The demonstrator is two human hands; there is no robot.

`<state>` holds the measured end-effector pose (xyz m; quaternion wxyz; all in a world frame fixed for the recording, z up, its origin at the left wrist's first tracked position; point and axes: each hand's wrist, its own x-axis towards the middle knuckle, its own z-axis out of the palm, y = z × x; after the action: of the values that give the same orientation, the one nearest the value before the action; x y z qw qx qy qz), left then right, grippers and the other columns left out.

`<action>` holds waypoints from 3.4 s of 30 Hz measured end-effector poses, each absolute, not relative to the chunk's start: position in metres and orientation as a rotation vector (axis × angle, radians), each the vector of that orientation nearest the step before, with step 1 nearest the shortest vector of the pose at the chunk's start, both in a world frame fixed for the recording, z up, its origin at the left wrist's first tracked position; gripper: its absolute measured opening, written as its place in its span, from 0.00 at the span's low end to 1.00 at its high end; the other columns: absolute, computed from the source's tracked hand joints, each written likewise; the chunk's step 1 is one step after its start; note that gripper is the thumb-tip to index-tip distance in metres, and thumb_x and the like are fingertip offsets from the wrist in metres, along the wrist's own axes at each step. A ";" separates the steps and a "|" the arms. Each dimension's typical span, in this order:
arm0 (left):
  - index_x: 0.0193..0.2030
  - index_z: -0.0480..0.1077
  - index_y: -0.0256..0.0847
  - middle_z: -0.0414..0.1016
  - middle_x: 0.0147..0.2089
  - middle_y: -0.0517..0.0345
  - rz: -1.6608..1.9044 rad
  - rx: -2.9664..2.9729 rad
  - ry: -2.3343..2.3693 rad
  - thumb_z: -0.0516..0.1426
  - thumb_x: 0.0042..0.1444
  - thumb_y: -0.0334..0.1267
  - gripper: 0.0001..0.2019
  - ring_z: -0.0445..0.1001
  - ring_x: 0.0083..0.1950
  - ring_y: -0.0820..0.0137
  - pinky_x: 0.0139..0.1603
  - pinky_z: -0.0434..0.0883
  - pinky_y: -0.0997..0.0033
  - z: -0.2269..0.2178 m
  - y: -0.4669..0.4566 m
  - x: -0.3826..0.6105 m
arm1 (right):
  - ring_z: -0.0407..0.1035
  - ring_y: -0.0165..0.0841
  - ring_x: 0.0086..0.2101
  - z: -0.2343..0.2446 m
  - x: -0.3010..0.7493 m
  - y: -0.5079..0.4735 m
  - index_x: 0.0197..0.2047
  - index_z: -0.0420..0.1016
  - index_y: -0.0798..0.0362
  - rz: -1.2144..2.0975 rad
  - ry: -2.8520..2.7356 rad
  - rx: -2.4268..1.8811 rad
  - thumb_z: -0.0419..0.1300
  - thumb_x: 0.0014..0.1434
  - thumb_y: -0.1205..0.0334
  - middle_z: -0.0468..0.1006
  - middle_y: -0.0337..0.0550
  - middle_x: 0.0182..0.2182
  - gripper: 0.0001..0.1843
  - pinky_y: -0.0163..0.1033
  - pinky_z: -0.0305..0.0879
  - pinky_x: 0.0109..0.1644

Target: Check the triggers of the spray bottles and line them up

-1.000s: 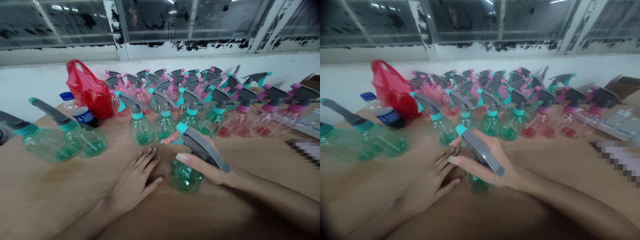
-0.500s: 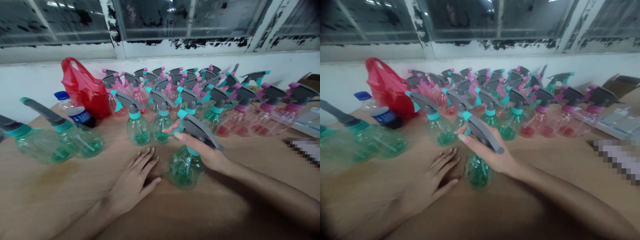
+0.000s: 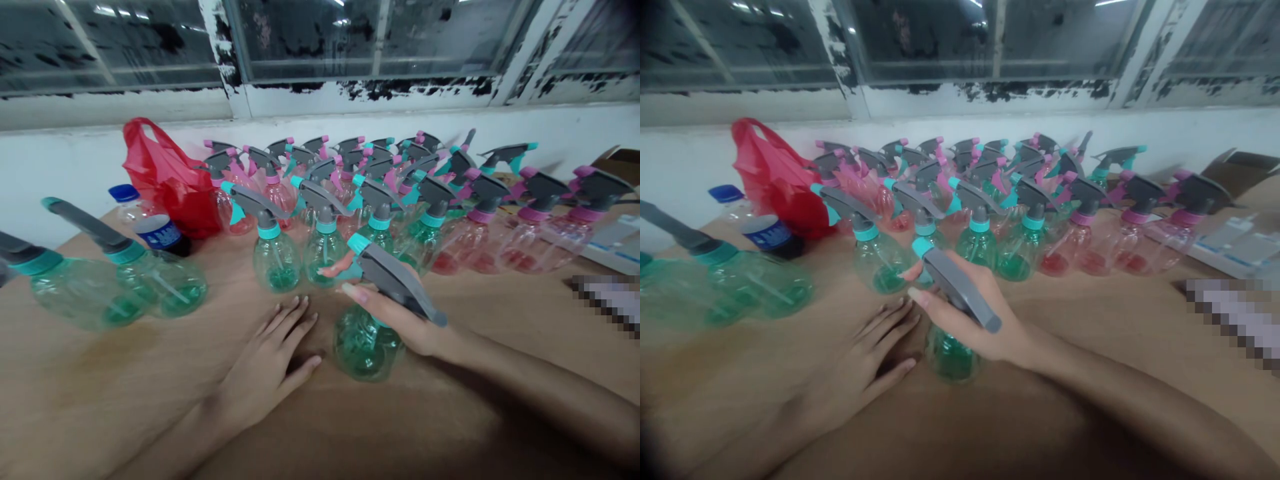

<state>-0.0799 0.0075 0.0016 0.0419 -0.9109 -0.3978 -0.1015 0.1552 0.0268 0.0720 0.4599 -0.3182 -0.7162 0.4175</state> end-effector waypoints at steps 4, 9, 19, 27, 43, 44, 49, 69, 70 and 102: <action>0.66 0.56 0.38 0.55 0.69 0.48 -0.305 -2.798 -1.233 0.50 0.66 0.50 0.27 0.54 0.68 0.59 0.66 0.54 0.53 0.002 0.007 -0.080 | 0.68 0.31 0.24 0.072 0.156 0.028 0.46 0.71 0.46 1.011 -1.756 -0.789 0.58 0.60 0.54 0.71 0.34 0.22 0.11 0.40 0.69 0.36; 0.66 0.56 0.37 0.57 0.68 0.46 -0.310 -2.814 -1.237 0.50 0.65 0.50 0.27 0.56 0.67 0.58 0.65 0.55 0.52 0.003 0.008 -0.080 | 0.65 0.28 0.22 0.071 0.154 0.026 0.45 0.71 0.46 1.001 -1.767 -0.768 0.60 0.59 0.56 0.72 0.34 0.26 0.11 0.40 0.68 0.36; 0.66 0.56 0.37 0.57 0.68 0.46 -0.306 -2.822 -1.247 0.50 0.66 0.50 0.27 0.55 0.68 0.58 0.66 0.53 0.52 0.003 0.007 -0.080 | 0.65 0.28 0.23 0.071 0.155 0.026 0.45 0.69 0.46 1.032 -1.755 -0.743 0.60 0.59 0.57 0.70 0.34 0.27 0.10 0.38 0.68 0.36; 0.67 0.55 0.37 0.55 0.69 0.47 -0.265 -2.836 -1.267 0.50 0.65 0.49 0.28 0.55 0.68 0.58 0.65 0.55 0.50 0.006 0.008 -0.078 | 0.69 0.29 0.27 0.074 0.154 0.026 0.45 0.69 0.48 1.012 -1.780 -0.734 0.61 0.58 0.58 0.73 0.37 0.31 0.12 0.40 0.69 0.39; 0.64 0.59 0.37 0.59 0.67 0.46 -0.328 -2.807 -1.271 0.51 0.65 0.49 0.25 0.58 0.66 0.57 0.65 0.56 0.52 0.006 0.007 -0.078 | 0.67 0.29 0.25 0.080 0.161 0.023 0.41 0.71 0.48 1.034 -1.824 -0.729 0.60 0.58 0.56 0.75 0.39 0.33 0.09 0.38 0.66 0.31; 0.64 0.59 0.37 0.59 0.67 0.46 -0.332 -2.805 -1.269 0.51 0.65 0.50 0.25 0.58 0.66 0.57 0.65 0.56 0.52 0.006 0.007 -0.078 | 0.68 0.29 0.26 0.080 0.162 0.023 0.42 0.71 0.47 1.030 -1.825 -0.726 0.60 0.58 0.56 0.75 0.40 0.35 0.09 0.38 0.67 0.32; 0.64 0.59 0.37 0.59 0.67 0.46 -0.327 -2.801 -1.263 0.51 0.65 0.50 0.26 0.57 0.67 0.57 0.65 0.55 0.52 0.006 0.006 -0.078 | 0.69 0.31 0.25 0.081 0.161 0.019 0.43 0.72 0.46 1.017 -1.818 -0.762 0.60 0.58 0.57 0.75 0.38 0.31 0.09 0.39 0.69 0.33; 0.64 0.58 0.36 0.57 0.67 0.45 -0.377 -2.817 -1.245 0.52 0.65 0.49 0.26 0.57 0.67 0.57 0.66 0.54 0.53 0.005 0.006 -0.079 | 0.68 0.29 0.24 0.080 0.160 0.021 0.43 0.70 0.47 1.045 -1.789 -0.703 0.61 0.58 0.59 0.74 0.37 0.30 0.09 0.37 0.68 0.31; 0.64 0.58 0.36 0.57 0.67 0.46 -0.367 -2.820 -1.250 0.52 0.65 0.49 0.26 0.57 0.67 0.57 0.66 0.54 0.53 0.005 0.006 -0.078 | 0.68 0.29 0.24 0.080 0.160 0.021 0.43 0.70 0.47 1.051 -1.789 -0.709 0.61 0.57 0.59 0.74 0.37 0.30 0.09 0.37 0.68 0.31; 0.63 0.59 0.36 0.59 0.67 0.45 -0.372 -2.778 -1.232 0.52 0.64 0.49 0.25 0.59 0.66 0.57 0.64 0.58 0.52 0.005 0.006 -0.078 | 0.72 0.30 0.39 0.077 0.161 0.023 0.45 0.72 0.50 0.898 -1.823 -0.651 0.61 0.57 0.61 0.76 0.40 0.39 0.11 0.37 0.68 0.47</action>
<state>-0.0778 0.0064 0.0055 0.0401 -0.9066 -0.4022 -0.1214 0.1605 0.0230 0.0767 0.4829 -0.2673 -0.7480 0.3685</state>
